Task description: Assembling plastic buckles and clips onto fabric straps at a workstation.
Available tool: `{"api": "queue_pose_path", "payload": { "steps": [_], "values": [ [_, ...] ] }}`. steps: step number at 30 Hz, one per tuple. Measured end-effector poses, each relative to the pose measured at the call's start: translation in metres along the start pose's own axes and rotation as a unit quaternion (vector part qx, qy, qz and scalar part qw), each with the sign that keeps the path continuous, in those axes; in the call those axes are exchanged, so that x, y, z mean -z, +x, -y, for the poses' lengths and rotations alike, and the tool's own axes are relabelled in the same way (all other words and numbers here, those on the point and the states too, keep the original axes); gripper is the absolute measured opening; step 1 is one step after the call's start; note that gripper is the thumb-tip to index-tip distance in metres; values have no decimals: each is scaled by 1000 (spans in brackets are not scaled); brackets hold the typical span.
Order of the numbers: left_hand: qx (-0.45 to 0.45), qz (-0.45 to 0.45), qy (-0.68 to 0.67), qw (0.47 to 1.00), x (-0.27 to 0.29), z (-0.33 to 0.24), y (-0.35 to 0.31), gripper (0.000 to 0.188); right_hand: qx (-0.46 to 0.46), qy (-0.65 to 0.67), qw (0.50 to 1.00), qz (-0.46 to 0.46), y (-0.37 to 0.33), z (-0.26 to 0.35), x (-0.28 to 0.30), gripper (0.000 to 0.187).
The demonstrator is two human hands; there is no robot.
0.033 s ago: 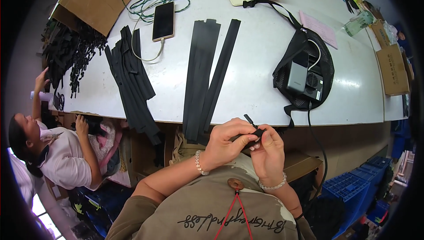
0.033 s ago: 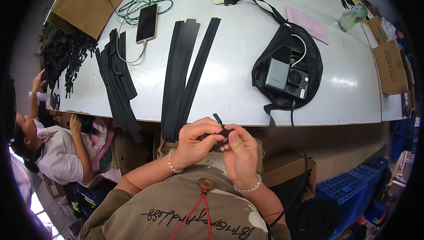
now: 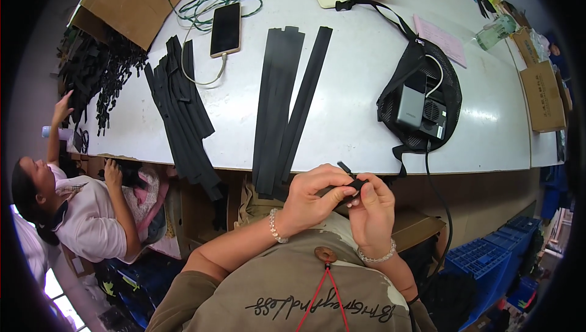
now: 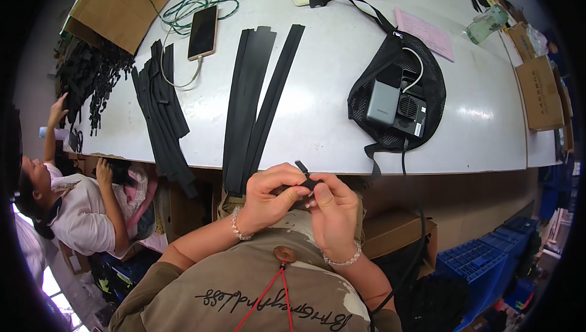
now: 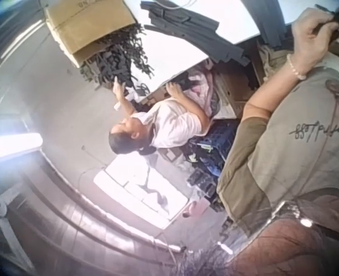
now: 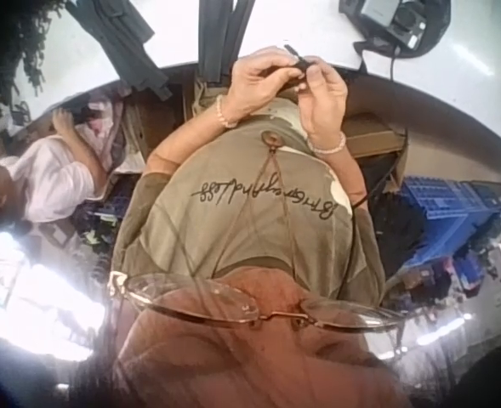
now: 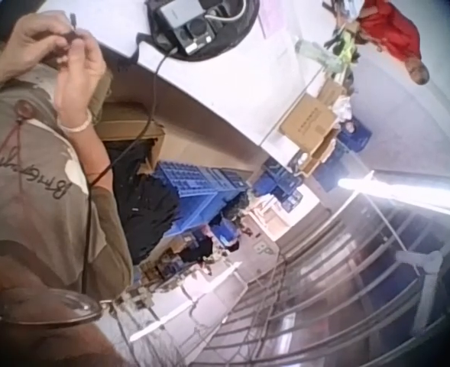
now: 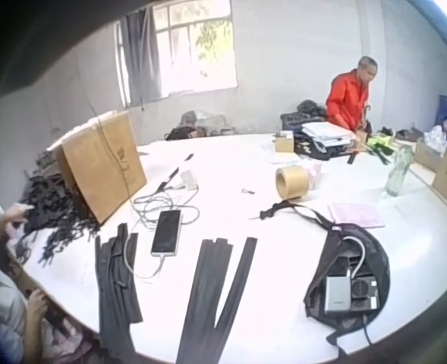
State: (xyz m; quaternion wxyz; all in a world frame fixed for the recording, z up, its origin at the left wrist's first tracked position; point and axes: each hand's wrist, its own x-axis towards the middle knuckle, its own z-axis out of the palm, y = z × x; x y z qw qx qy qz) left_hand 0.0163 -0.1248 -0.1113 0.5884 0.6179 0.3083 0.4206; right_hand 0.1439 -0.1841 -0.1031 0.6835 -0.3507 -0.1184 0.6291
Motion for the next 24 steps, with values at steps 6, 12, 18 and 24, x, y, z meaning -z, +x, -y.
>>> {"api": "queue_pose_path", "payload": {
  "steps": [6,12,18,24],
  "values": [
    [46,-25,-113,992,-2,-4,1,11,214,-388,896,24,4,14,-8,17],
    [79,-9,-174,982,1,-1,1,12,208,-327,922,-24,3,12,-11,23],
    [95,8,-184,978,5,1,-1,11,235,-416,878,20,2,20,-9,22],
    [106,-4,-189,976,2,-1,-3,10,302,-490,816,54,7,21,-8,20]
  ]
}}
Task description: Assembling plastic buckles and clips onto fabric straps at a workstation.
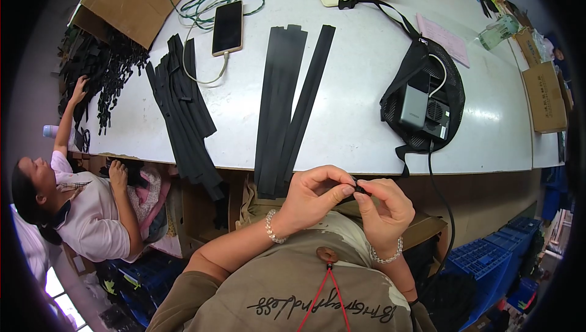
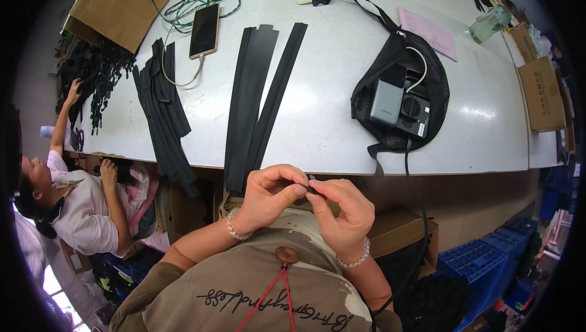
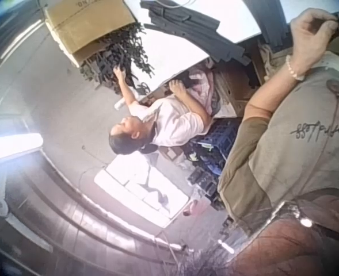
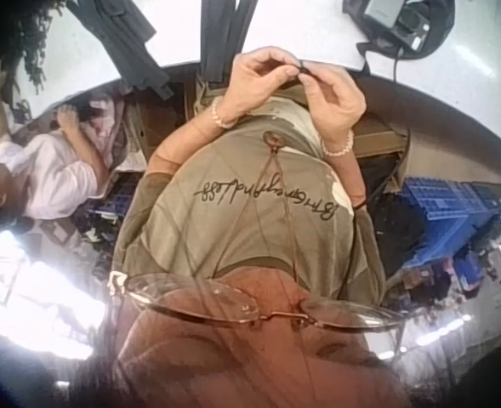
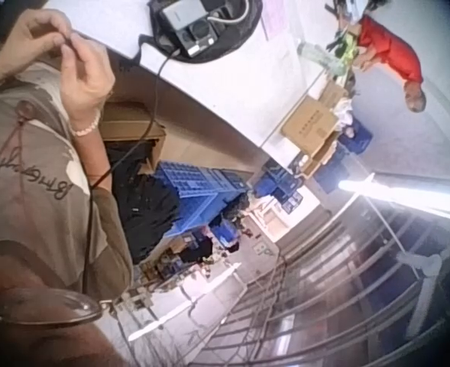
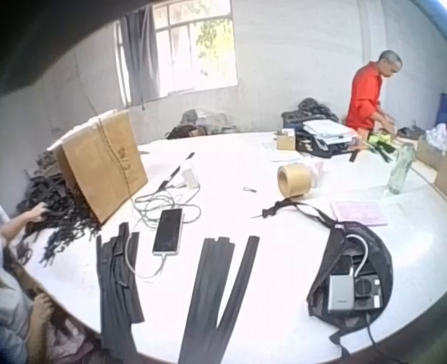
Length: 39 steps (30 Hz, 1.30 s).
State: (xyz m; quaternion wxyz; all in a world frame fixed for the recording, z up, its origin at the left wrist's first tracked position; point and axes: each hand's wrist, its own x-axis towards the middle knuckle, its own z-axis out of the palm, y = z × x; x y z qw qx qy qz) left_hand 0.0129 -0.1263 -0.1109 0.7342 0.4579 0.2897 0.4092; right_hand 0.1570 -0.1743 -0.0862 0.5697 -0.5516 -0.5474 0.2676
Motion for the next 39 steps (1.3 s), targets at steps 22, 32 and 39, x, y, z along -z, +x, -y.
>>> {"api": "queue_pose_path", "payload": {
  "steps": [22,32,39],
  "values": [
    [-26,22,-72,997,8,14,3,5,-19,-18,999,-31,1,8,-2,20],
    [-57,73,-64,994,12,17,-4,12,9,20,997,72,-1,-3,9,15],
    [-158,103,89,978,13,-10,-2,22,84,-58,989,106,-1,8,15,13]
  ]
}}
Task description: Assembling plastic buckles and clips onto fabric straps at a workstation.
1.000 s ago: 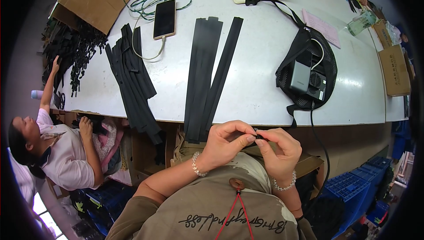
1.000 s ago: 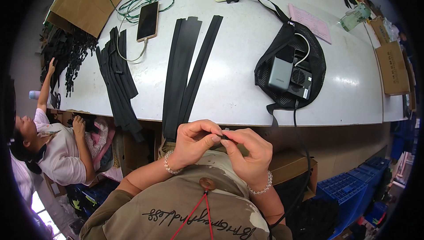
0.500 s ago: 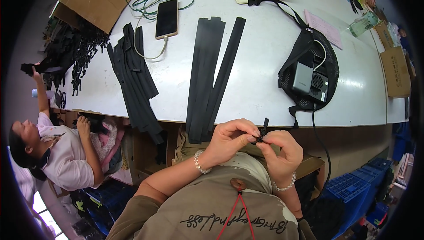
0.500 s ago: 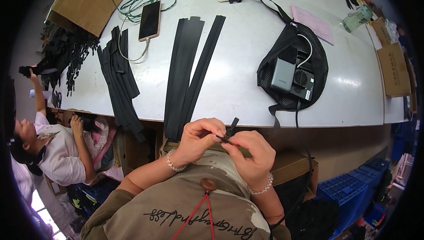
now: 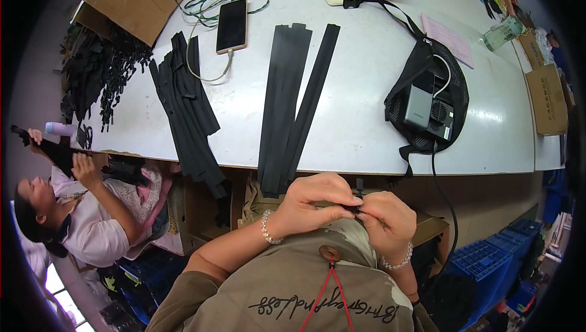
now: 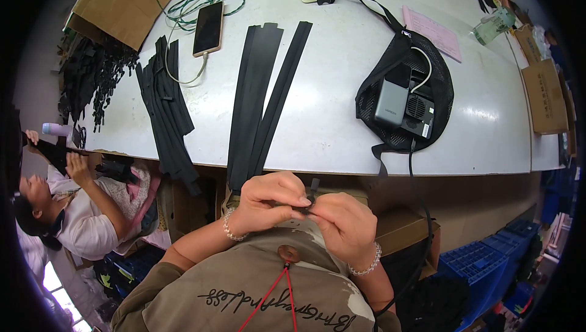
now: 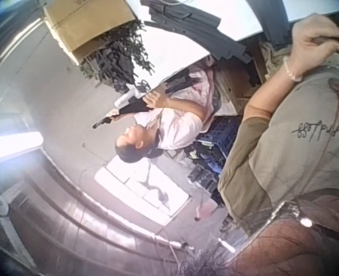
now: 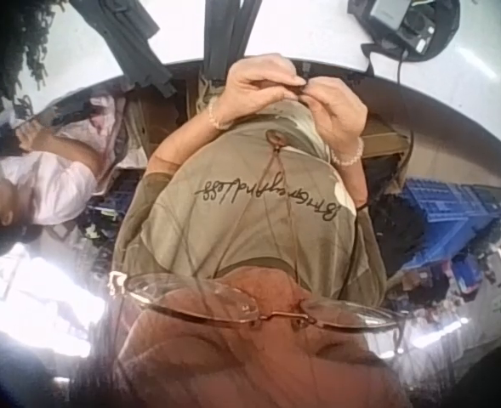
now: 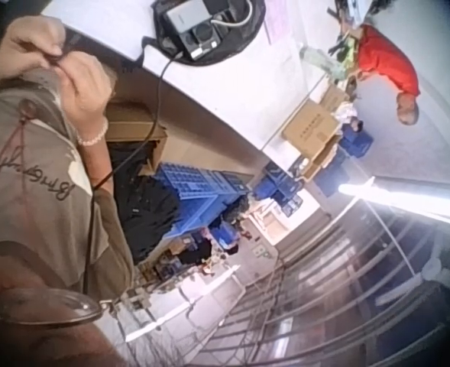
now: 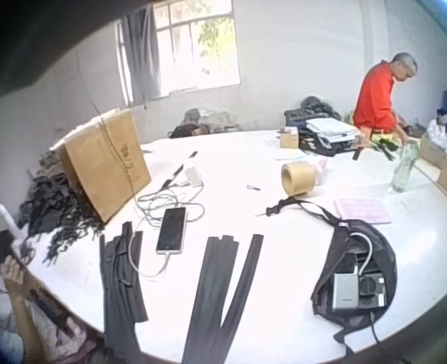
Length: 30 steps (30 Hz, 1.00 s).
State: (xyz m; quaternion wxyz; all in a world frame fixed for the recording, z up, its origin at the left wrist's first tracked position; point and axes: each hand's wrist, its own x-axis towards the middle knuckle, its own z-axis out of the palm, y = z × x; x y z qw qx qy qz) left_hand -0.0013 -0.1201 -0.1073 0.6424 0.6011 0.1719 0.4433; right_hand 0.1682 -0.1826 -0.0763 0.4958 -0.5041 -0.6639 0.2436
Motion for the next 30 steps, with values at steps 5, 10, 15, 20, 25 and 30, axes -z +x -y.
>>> {"api": "queue_pose_path", "payload": {
  "steps": [5,10,15,20,25,30],
  "values": [
    [-78,35,58,995,2,-6,4,25,44,-37,998,0,-2,6,4,13],
    [-48,15,61,997,1,-6,0,20,45,-43,998,-3,-3,9,1,13],
    [-8,9,57,998,0,-4,-3,17,20,-23,999,-41,-8,8,-6,11],
    [5,17,72,997,1,-2,-4,18,-39,41,995,-83,-18,3,-18,7],
    [177,-50,45,982,-4,8,-10,18,-228,178,953,-86,-29,-14,-25,2],
    [340,-117,-23,933,-6,36,-31,18,-405,292,866,8,-41,-49,-25,5]
  ]
}}
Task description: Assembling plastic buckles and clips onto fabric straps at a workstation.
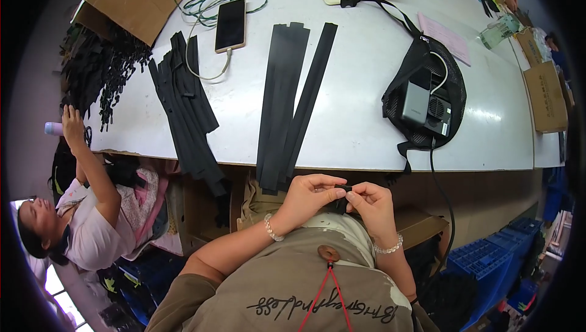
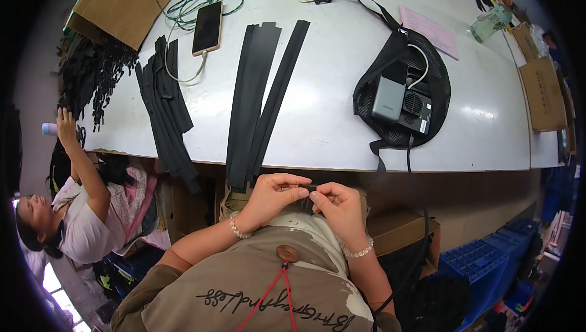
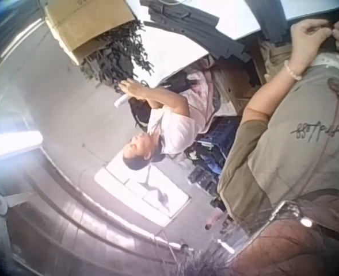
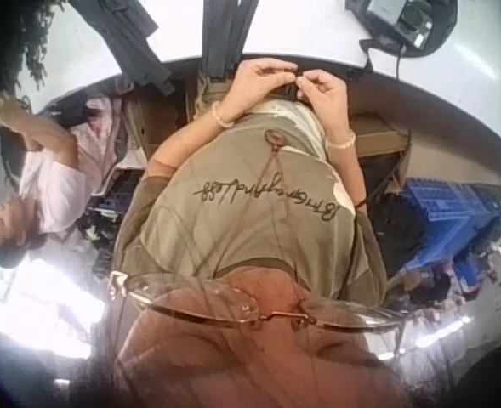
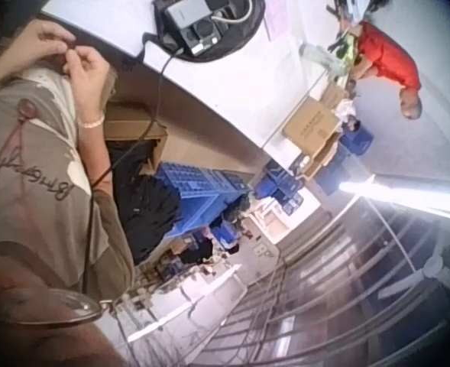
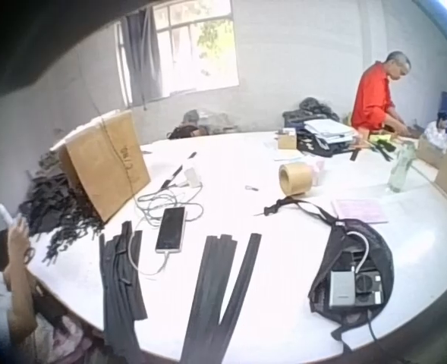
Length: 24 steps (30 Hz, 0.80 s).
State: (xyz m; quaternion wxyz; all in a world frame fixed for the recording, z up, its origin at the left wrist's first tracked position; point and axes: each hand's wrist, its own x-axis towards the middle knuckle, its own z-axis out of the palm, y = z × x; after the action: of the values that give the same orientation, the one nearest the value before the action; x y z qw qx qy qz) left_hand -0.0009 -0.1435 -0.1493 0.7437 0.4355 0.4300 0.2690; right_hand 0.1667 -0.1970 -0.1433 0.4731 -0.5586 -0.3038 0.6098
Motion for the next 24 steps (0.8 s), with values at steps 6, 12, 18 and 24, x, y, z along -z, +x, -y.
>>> {"api": "queue_pose_path", "payload": {
  "steps": [6,12,18,24],
  "values": [
    [127,-30,-160,978,1,27,11,21,-26,76,997,-3,16,-26,8,4],
    [163,-23,-240,957,-2,26,17,11,-1,107,993,-43,22,-40,6,4],
    [140,-25,-275,951,-6,31,21,14,50,114,988,-93,25,-45,-5,3],
    [114,-27,-303,946,-12,31,20,15,70,105,983,-134,23,-45,-12,4]
  ]
}}
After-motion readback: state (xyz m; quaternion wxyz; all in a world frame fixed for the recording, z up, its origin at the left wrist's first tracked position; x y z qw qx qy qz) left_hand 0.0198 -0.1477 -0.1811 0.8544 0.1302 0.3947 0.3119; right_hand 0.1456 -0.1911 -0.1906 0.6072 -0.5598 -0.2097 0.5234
